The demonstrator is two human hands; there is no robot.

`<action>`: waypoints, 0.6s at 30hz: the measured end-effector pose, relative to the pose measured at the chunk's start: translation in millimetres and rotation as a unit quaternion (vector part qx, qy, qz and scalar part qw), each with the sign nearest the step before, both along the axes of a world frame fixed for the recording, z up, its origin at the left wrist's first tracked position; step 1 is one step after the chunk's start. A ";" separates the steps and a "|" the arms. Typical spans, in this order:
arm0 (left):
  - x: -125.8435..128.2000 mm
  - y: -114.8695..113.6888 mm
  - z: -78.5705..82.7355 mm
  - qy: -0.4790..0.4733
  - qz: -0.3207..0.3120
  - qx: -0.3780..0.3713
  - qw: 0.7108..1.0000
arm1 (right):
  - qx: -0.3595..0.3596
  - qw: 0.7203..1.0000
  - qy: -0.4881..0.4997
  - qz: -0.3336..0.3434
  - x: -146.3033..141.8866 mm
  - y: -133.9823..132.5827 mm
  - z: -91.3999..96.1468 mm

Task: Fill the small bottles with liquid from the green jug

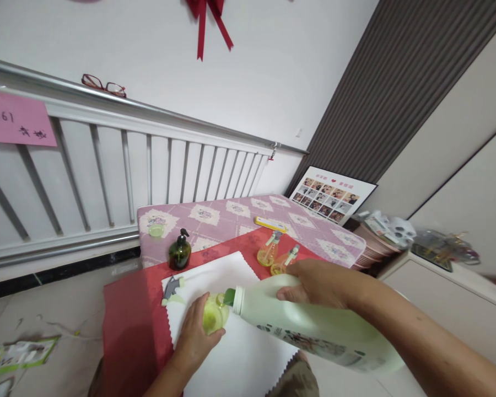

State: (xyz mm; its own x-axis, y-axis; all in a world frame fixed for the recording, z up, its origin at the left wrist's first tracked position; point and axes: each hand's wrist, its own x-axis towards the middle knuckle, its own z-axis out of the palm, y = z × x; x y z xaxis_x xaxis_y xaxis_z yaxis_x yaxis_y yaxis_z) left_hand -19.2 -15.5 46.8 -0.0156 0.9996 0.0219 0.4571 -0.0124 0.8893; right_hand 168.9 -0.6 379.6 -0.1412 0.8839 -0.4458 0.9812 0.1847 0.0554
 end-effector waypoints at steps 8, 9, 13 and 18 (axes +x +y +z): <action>-0.2 0.8 -1.6 -0.008 -0.006 0.006 1.000 | -0.034 0.999 0.016 -0.014 -0.1 0.5 0.5; -0.2 0.4 -1.7 -0.007 -0.006 0.004 1.000 | -0.031 0.999 0.016 -0.016 0.2 0.5 0.1; -0.1 0.0 -0.8 -0.003 -0.002 0.000 1.000 | -0.030 0.999 0.016 -0.024 1.0 1.0 0.2; -1.2 -0.2 1.5 -0.013 -0.008 0.001 1.000 | -0.031 0.999 0.008 -0.001 -1.2 -0.1 2.4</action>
